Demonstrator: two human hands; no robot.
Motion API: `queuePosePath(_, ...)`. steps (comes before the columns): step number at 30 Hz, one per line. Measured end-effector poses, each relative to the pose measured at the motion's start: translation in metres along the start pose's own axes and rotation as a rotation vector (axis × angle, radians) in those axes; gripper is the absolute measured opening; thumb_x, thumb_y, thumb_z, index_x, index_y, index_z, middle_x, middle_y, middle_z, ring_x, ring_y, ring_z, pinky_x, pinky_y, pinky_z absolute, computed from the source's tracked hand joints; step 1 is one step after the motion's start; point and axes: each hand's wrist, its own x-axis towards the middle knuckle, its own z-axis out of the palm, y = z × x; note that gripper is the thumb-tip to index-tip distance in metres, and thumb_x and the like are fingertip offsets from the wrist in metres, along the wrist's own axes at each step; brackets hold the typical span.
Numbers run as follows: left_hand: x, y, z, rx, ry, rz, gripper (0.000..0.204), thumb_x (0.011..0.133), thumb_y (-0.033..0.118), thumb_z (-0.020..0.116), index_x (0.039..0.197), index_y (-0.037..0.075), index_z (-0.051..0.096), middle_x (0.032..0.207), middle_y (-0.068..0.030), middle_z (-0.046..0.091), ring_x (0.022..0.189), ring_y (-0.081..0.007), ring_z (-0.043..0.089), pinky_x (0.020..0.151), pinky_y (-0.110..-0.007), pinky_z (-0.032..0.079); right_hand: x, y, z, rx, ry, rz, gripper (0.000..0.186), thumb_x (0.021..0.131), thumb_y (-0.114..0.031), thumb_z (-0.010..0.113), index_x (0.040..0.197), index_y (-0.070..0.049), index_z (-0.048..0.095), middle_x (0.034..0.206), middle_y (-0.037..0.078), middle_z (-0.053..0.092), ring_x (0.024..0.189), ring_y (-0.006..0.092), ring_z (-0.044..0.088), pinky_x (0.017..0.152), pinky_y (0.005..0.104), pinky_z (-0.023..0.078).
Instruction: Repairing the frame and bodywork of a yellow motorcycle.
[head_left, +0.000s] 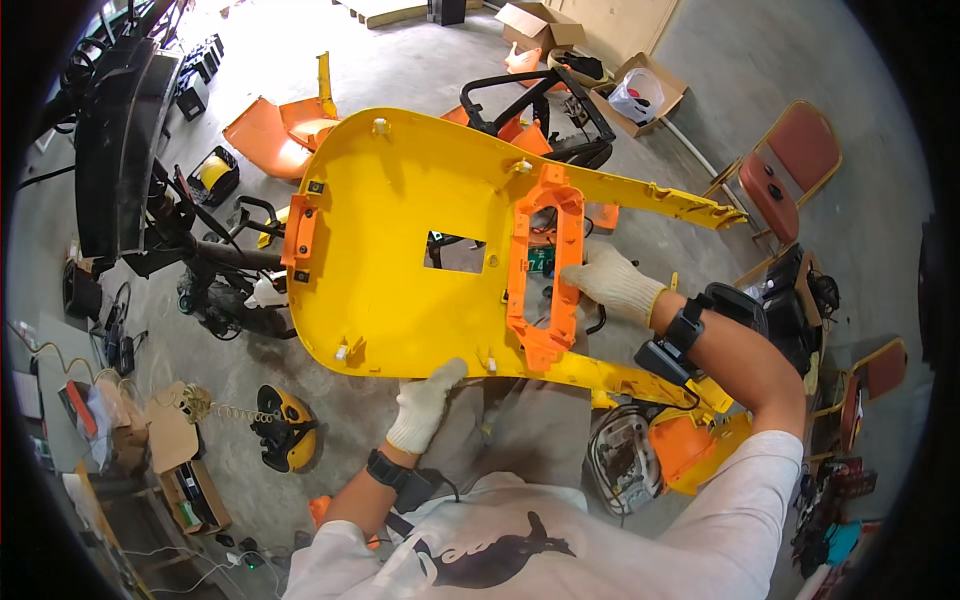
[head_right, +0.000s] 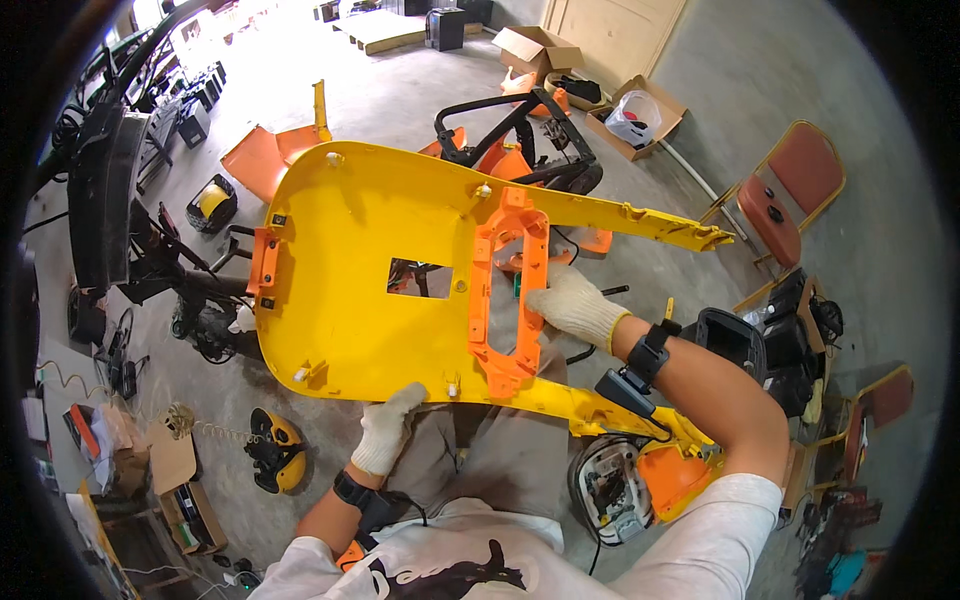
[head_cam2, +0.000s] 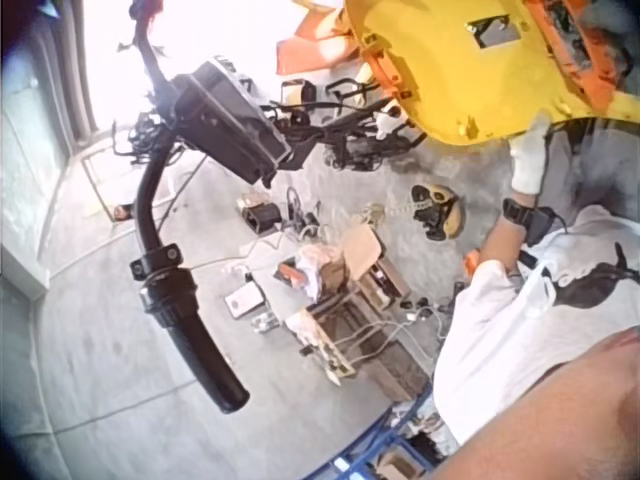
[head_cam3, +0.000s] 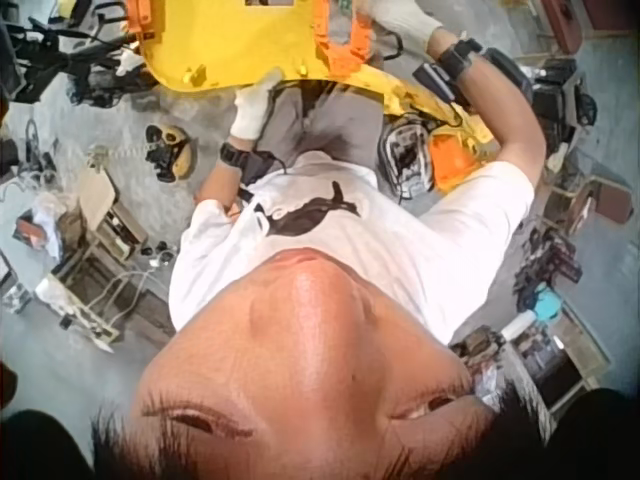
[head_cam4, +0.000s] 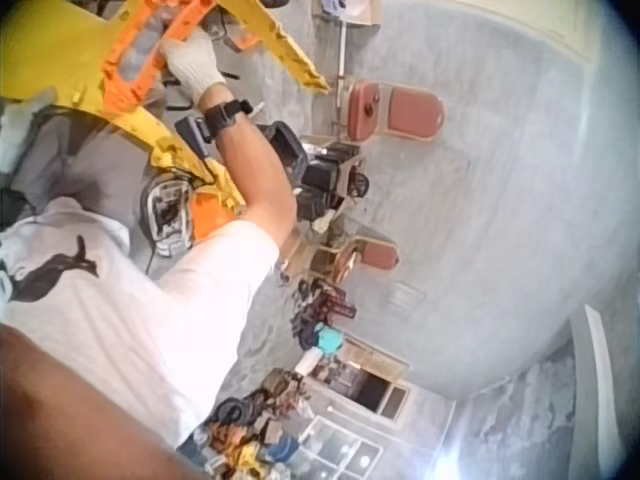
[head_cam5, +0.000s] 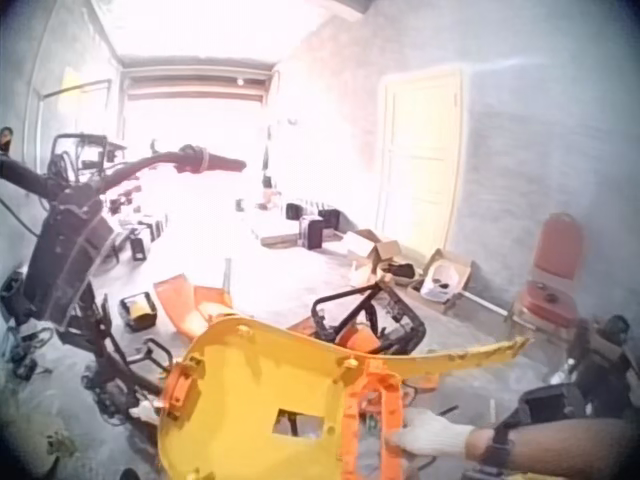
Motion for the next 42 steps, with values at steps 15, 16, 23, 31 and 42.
queuePosePath(15,0.000,0.017,0.009,-0.133,-0.064,-0.054,0.031,0.090,-0.002,0.062,0.120,-0.009,0.061,0.113,-0.0176,0.071,0.097,-0.0278,0.073,0.084,-0.037,0.062,0.028,0.055,0.020,-0.200,0.112,0.179,0.023,0.085,-0.016,0.058,0.097,0.003,0.064,0.085,0.022,0.070,0.075,0.0338,0.071,0.067,0.0429,0.056)
queuePosePath(16,-0.001,0.019,0.009,-0.147,-0.089,-0.067,0.031,0.090,-0.002,0.062,0.120,-0.009,0.061,0.113,-0.0184,0.071,0.098,-0.0291,0.073,0.085,-0.038,0.062,0.031,0.058,0.021,-0.193,0.125,0.170,0.025,0.086,-0.017,0.057,0.098,0.003,0.065,0.085,0.022,0.070,0.077,0.0348,0.071,0.068,0.0433,0.056)
queuePosePath(23,-0.001,0.015,0.002,-0.169,-0.119,-0.084,0.044,0.089,-0.002,0.060,0.132,-0.007,0.051,0.121,-0.0226,0.065,0.107,-0.0397,0.069,0.090,-0.054,0.061,0.038,0.049,0.022,-0.092,0.110,0.251,0.030,0.088,-0.022,0.054,0.092,0.005,0.067,0.083,0.023,0.071,0.077,0.0356,0.072,0.072,0.0461,0.057)
queuePosePath(31,0.002,0.028,0.011,-0.274,-0.095,-0.058,0.041,0.088,-0.006,0.058,0.128,-0.006,0.051,0.119,-0.0209,0.065,0.105,-0.0383,0.070,0.088,-0.051,0.062,0.061,0.081,0.030,-0.369,0.244,-0.019,0.042,0.089,-0.032,0.053,0.087,0.008,0.067,0.088,0.034,0.067,0.086,0.0510,0.065,0.082,0.0547,0.053)
queuePosePath(42,0.005,0.022,0.003,-0.280,-0.075,-0.076,0.044,0.087,-0.003,0.059,0.131,-0.005,0.051,0.120,-0.0211,0.065,0.107,-0.0382,0.069,0.086,-0.052,0.064,0.055,0.071,0.034,0.029,0.049,0.182,0.028,0.084,-0.024,0.060,0.084,0.002,0.068,0.074,0.017,0.069,0.064,0.0308,0.070,0.057,0.0399,0.055)
